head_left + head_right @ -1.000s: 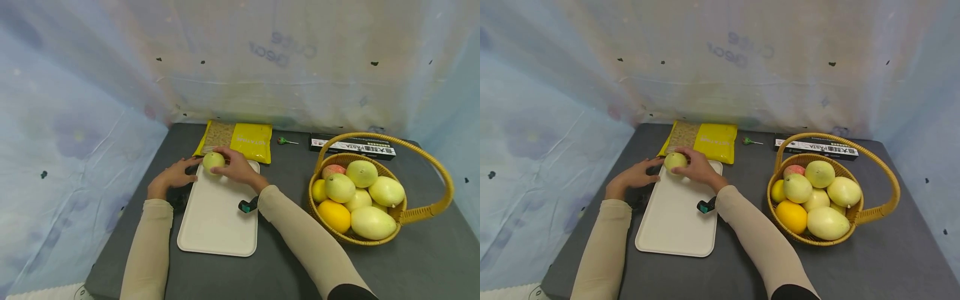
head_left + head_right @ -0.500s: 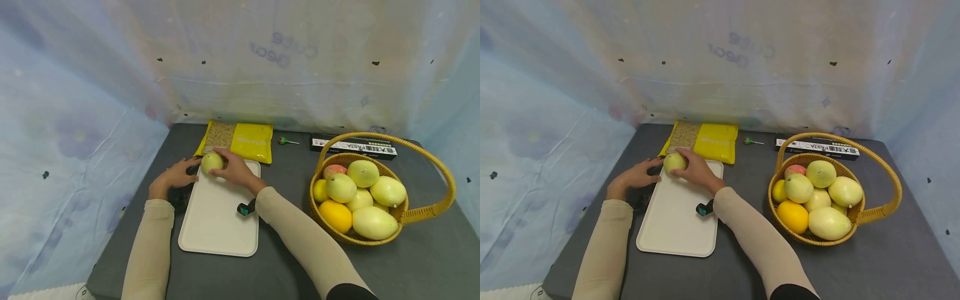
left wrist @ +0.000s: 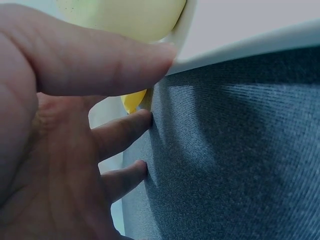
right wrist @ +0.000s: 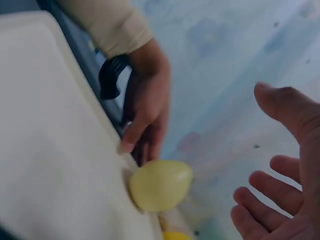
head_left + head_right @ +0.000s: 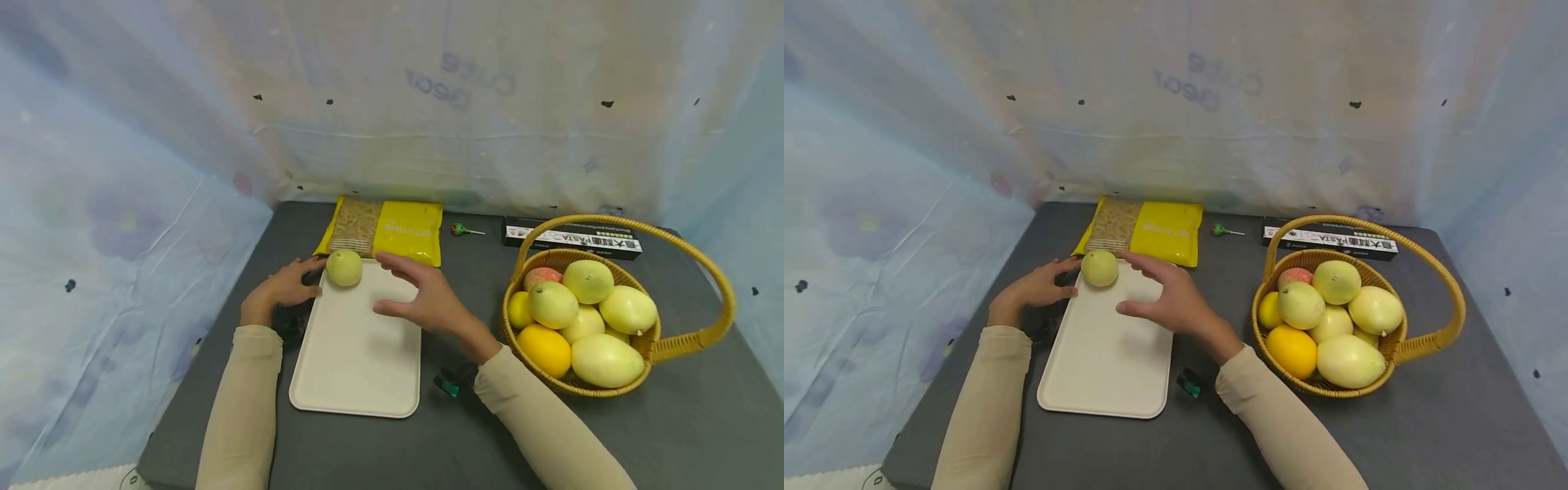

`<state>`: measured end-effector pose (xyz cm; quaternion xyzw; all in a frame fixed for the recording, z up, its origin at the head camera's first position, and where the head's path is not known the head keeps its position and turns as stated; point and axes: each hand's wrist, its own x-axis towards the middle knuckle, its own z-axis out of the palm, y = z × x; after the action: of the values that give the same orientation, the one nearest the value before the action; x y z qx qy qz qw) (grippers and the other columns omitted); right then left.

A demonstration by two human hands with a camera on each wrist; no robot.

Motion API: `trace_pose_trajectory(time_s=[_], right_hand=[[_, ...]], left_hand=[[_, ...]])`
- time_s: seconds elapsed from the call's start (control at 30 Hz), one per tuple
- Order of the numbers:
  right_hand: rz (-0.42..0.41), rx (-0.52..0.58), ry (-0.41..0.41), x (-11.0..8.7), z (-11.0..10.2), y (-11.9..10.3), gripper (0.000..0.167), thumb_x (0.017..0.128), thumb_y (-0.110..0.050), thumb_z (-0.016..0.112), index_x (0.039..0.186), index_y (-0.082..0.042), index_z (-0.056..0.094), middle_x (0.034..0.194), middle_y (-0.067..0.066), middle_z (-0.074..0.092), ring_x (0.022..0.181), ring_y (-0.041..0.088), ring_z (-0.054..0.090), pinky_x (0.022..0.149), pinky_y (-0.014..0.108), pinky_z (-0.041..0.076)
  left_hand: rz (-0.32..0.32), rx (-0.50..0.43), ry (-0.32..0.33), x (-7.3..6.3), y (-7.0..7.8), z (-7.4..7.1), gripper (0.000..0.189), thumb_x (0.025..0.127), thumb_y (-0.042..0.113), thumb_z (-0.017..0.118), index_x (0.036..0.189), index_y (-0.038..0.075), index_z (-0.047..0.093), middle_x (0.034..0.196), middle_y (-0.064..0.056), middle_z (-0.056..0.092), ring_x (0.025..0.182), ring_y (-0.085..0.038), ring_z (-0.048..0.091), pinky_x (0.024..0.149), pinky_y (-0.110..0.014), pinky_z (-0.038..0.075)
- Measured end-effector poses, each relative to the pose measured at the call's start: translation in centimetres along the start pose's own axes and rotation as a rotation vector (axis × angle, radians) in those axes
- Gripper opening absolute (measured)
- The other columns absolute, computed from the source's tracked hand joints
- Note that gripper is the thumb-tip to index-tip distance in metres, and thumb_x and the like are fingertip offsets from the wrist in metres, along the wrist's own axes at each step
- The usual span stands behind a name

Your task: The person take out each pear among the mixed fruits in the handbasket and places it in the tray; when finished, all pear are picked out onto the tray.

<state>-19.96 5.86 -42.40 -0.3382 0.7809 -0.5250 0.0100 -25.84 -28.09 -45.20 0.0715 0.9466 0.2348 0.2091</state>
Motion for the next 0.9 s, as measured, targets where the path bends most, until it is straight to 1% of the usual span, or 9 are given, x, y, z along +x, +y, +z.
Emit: trace_pose_trajectory(time_s=[0.17, 0.33, 0.43, 0.6, 0.67, 0.73, 0.83, 0.9], right_hand=[[-0.036, 0.009, -0.005, -4.9, -3.2, -1.8, 0.083, 0.088, -0.013, 0.094, 0.162, -0.014, 0.056, 0.162, 0.004, 0.06, 0.15, 0.024, 0.058, 0.127, 0.033, 0.044], [-0.043, 0.005, 0.019, -9.7, -6.7, -3.3, 0.087, 0.082, -0.002, 0.096, 0.159, -0.011, 0.058, 0.161, 0.006, 0.061, 0.151, 0.019, 0.057, 0.127, 0.025, 0.042], [-0.006, -0.032, 0.074, -12.7, -9.0, -4.0, 0.089, 0.078, 0.005, 0.096, 0.159, -0.012, 0.059, 0.16, 0.006, 0.062, 0.15, 0.013, 0.057, 0.124, 0.02, 0.042], [0.039, -0.074, 0.199, -17.7, -12.5, -5.0, 0.091, 0.074, 0.022, 0.089, 0.157, 0.001, 0.058, 0.159, 0.021, 0.06, 0.148, 0.011, 0.058, 0.122, 0.016, 0.042], [0.057, -0.121, 0.239, -19.3, -13.6, -5.4, 0.091, 0.072, 0.025, 0.087, 0.156, 0.006, 0.057, 0.158, 0.025, 0.059, 0.148, 0.012, 0.058, 0.121, 0.015, 0.042], [0.11, -0.191, 0.272, -20.7, -14.6, -5.8, 0.091, 0.073, 0.024, 0.088, 0.156, 0.003, 0.058, 0.158, 0.021, 0.061, 0.147, 0.009, 0.057, 0.12, 0.013, 0.042], [0.187, -0.321, 0.306, -22.3, -15.6, -6.0, 0.09, 0.074, 0.017, 0.092, 0.156, -0.006, 0.061, 0.156, 0.003, 0.066, 0.144, 0.0, 0.056, 0.114, 0.007, 0.041], [0.227, -0.381, 0.322, -23.2, -16.0, -5.9, 0.089, 0.075, 0.012, 0.094, 0.155, -0.012, 0.063, 0.154, -0.009, 0.066, 0.141, -0.007, 0.055, 0.11, 0.003, 0.04]], left_hand=[[0.019, -0.014, 0.0, -0.3, 0.0, -0.1, 0.078, 0.108, 0.033, 0.069, 0.176, 0.023, 0.031, 0.184, -0.017, 0.016, 0.168, -0.053, 0.003, 0.116, -0.095, 0.002], [0.019, -0.016, 0.007, -0.3, 0.1, -0.2, 0.078, 0.108, 0.032, 0.068, 0.176, 0.022, 0.031, 0.184, -0.017, 0.016, 0.168, -0.053, 0.003, 0.115, -0.095, 0.002], [0.016, -0.015, 0.004, -0.4, 0.1, -0.2, 0.078, 0.108, 0.032, 0.068, 0.176, 0.022, 0.031, 0.184, -0.018, 0.016, 0.168, -0.053, 0.003, 0.116, -0.095, 0.002], [0.022, -0.023, 0.001, -0.4, 0.0, -0.2, 0.078, 0.108, 0.032, 0.068, 0.176, 0.022, 0.03, 0.184, -0.017, 0.015, 0.169, -0.053, 0.003, 0.116, -0.095, 0.001], [0.028, -0.026, 0.004, -0.3, -0.1, -0.2, 0.078, 0.108, 0.031, 0.068, 0.176, 0.023, 0.03, 0.184, -0.017, 0.015, 0.169, -0.053, 0.002, 0.116, -0.095, 0.001], [0.033, -0.03, 0.007, -0.3, -0.1, -0.2, 0.077, 0.109, 0.031, 0.068, 0.176, 0.023, 0.03, 0.184, -0.017, 0.015, 0.169, -0.053, 0.002, 0.116, -0.095, 0.0], [0.035, -0.03, 0.002, -0.3, -0.1, -0.2, 0.077, 0.109, 0.032, 0.067, 0.176, 0.023, 0.03, 0.184, -0.017, 0.014, 0.169, -0.053, 0.002, 0.116, -0.095, 0.001], [0.034, -0.03, -0.003, -0.3, -0.1, -0.1, 0.077, 0.109, 0.033, 0.067, 0.176, 0.022, 0.03, 0.184, -0.018, 0.015, 0.169, -0.053, 0.002, 0.116, -0.095, 0.001]])
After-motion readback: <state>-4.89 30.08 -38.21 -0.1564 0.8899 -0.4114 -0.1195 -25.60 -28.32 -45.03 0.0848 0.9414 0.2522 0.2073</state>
